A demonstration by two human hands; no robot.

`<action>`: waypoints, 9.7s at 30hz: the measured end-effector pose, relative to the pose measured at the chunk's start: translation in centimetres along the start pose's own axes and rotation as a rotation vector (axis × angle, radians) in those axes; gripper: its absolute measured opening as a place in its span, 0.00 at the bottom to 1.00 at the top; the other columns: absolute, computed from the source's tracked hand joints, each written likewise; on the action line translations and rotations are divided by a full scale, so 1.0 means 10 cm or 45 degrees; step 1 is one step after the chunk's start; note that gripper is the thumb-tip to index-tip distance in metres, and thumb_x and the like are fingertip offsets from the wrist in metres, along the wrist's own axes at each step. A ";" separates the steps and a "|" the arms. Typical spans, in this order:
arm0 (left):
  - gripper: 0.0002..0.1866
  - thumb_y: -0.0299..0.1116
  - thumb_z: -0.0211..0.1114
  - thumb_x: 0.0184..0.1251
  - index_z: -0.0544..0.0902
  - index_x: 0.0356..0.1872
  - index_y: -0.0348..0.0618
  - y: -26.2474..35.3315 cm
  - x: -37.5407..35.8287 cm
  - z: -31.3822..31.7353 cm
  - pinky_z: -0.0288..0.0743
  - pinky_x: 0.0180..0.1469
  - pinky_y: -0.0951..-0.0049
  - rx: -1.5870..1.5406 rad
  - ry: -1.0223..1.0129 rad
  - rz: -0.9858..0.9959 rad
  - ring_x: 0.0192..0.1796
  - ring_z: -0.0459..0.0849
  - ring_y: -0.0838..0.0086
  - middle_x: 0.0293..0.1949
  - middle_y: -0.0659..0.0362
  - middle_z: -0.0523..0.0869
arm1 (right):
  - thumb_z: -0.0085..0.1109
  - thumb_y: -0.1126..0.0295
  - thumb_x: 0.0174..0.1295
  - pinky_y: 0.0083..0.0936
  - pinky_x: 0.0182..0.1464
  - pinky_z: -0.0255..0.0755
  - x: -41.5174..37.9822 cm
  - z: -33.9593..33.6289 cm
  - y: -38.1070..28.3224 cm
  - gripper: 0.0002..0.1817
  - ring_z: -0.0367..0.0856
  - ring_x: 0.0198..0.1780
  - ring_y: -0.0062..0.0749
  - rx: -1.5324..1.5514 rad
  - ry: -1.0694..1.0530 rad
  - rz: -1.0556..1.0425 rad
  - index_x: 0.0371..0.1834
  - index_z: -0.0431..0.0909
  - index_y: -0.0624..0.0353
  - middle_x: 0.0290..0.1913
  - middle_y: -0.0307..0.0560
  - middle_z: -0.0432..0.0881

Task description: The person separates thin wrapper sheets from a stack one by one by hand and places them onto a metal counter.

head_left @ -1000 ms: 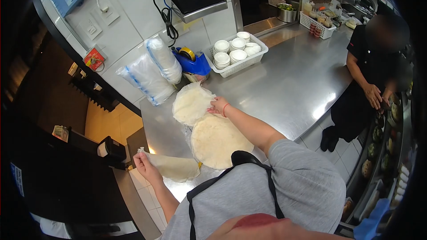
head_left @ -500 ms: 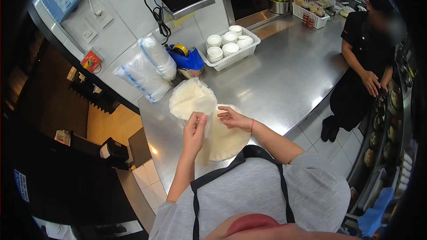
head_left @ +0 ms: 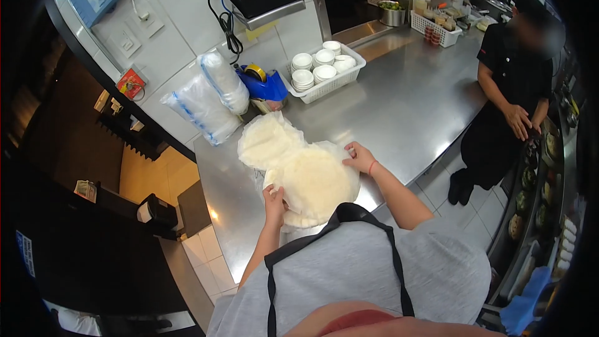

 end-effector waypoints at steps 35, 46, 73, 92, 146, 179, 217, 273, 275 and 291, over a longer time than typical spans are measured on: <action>0.23 0.37 0.52 0.64 0.65 0.60 0.40 0.81 -0.75 0.53 0.66 0.59 0.64 -0.663 -0.552 -0.107 0.56 0.73 0.65 0.54 0.55 0.74 | 0.56 0.53 0.57 0.32 0.58 0.62 -0.23 0.27 -0.85 0.21 0.68 0.55 0.42 0.018 0.083 -0.387 0.47 0.72 0.53 0.49 0.48 0.71; 0.28 0.37 0.55 0.58 0.66 0.58 0.31 1.23 -0.83 0.46 0.66 0.59 0.67 -0.745 -0.801 -0.057 0.55 0.75 0.64 0.54 0.49 0.75 | 0.44 0.53 0.66 0.27 0.63 0.57 -0.47 0.82 -1.19 0.29 0.59 0.65 0.28 1.485 -0.907 0.093 0.67 0.54 0.53 0.65 0.41 0.60; 0.11 0.32 0.50 0.67 0.76 0.44 0.38 1.10 -0.80 0.40 0.66 0.46 0.80 -0.320 -0.106 0.369 0.43 0.75 0.81 0.40 0.62 0.79 | 0.61 0.69 0.55 0.17 0.40 0.66 -0.67 0.31 -1.65 0.12 0.71 0.37 0.20 0.478 0.282 -0.575 0.38 0.70 0.59 0.36 0.38 0.75; 0.06 0.32 0.62 0.58 0.78 0.30 0.42 2.41 -0.80 0.55 0.69 0.26 0.71 0.891 -0.103 1.555 0.24 0.77 0.64 0.25 0.57 0.80 | 0.69 0.60 0.46 0.28 0.43 0.69 -0.58 -0.28 -2.19 0.32 0.74 0.38 0.36 -0.292 0.431 -0.808 0.54 0.66 0.54 0.38 0.45 0.74; 0.12 0.35 0.57 0.65 0.72 0.26 0.36 2.04 -0.62 0.72 0.60 0.23 0.78 0.318 -0.121 1.050 0.21 0.64 0.83 0.16 0.62 0.70 | 0.51 0.66 0.64 0.12 0.33 0.62 -0.37 0.20 -1.98 0.09 0.65 0.31 0.11 0.675 0.092 -0.521 0.35 0.71 0.60 0.27 0.32 0.71; 0.09 0.34 0.56 0.67 0.72 0.33 0.39 1.81 -0.43 0.36 0.63 0.32 0.85 -0.108 0.088 0.933 0.28 0.65 0.87 0.25 0.68 0.73 | 0.51 0.65 0.65 0.11 0.30 0.59 -0.33 -0.31 -1.90 0.12 0.62 0.27 0.10 0.752 0.404 -0.603 0.28 0.73 0.63 0.23 0.27 0.70; 0.13 0.38 0.64 0.60 0.75 0.31 0.38 1.96 -0.55 0.60 0.66 0.32 0.83 0.181 -0.254 0.839 0.28 0.70 0.85 0.28 0.63 0.78 | 0.48 0.66 0.65 0.16 0.45 0.64 -0.49 0.06 -2.09 0.12 0.71 0.41 0.20 0.447 -0.368 -0.596 0.37 0.76 0.66 0.36 0.38 0.74; 0.11 0.35 0.57 0.66 0.75 0.26 0.39 0.29 0.23 -1.10 0.65 0.29 0.85 0.035 0.288 0.326 0.25 0.72 0.87 0.22 0.67 0.78 | 0.59 0.54 0.57 0.23 0.47 0.69 0.62 -0.18 0.62 0.26 0.76 0.45 0.29 0.344 0.253 0.149 0.47 0.73 0.68 0.44 0.53 0.78; 0.11 0.38 0.59 0.64 0.74 0.36 0.39 0.19 0.33 -1.08 0.68 0.32 0.83 0.029 0.144 0.241 0.28 0.74 0.84 0.28 0.63 0.80 | 0.60 0.54 0.56 0.24 0.48 0.69 0.49 -0.09 0.21 0.29 0.75 0.47 0.32 0.461 -0.003 0.241 0.52 0.68 0.67 0.45 0.54 0.77; 0.18 0.38 0.70 0.53 0.76 0.40 0.39 0.41 -0.11 -1.16 0.72 0.38 0.76 0.079 0.097 0.159 0.38 0.79 0.78 0.36 0.59 0.82 | 0.66 0.69 0.49 0.22 0.45 0.70 0.30 -0.70 -0.23 0.18 0.75 0.42 0.24 0.155 0.066 -0.119 0.41 0.75 0.65 0.40 0.44 0.79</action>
Point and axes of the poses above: each hand's wrist, its own x-axis towards the middle knuckle, its own z-axis out of the palm, y = z × x, the point moved 8 cm from there along x, towards the middle knuckle
